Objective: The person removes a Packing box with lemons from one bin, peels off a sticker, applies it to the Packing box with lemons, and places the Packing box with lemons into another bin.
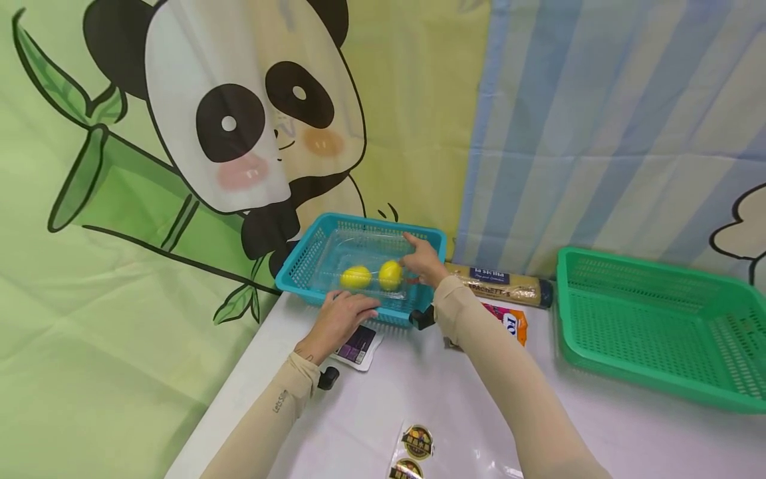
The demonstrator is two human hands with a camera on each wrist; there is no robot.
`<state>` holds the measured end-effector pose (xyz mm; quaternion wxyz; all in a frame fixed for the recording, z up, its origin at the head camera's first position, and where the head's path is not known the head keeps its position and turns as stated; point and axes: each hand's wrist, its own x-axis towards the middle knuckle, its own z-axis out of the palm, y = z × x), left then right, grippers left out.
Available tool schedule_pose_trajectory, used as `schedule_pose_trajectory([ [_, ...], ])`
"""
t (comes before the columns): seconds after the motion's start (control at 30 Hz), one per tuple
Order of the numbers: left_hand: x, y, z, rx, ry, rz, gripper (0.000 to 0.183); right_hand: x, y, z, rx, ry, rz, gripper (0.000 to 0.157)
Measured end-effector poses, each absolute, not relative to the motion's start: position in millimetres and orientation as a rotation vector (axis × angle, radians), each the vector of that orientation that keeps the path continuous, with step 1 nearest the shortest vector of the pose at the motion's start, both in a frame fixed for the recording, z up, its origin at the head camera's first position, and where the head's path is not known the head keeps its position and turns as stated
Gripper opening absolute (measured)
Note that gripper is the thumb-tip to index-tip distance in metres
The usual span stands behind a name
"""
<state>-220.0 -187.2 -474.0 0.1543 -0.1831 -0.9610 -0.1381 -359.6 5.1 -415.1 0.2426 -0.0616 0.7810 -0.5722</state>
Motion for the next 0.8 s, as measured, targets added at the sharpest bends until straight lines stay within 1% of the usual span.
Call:
schedule_pose_trajectory([
  [0.8, -217, -188, -471, -0.550, -2.765, -0.434, 0.030, -348, 20, -375, -0.194, 2.123, -1.600, 0.082],
])
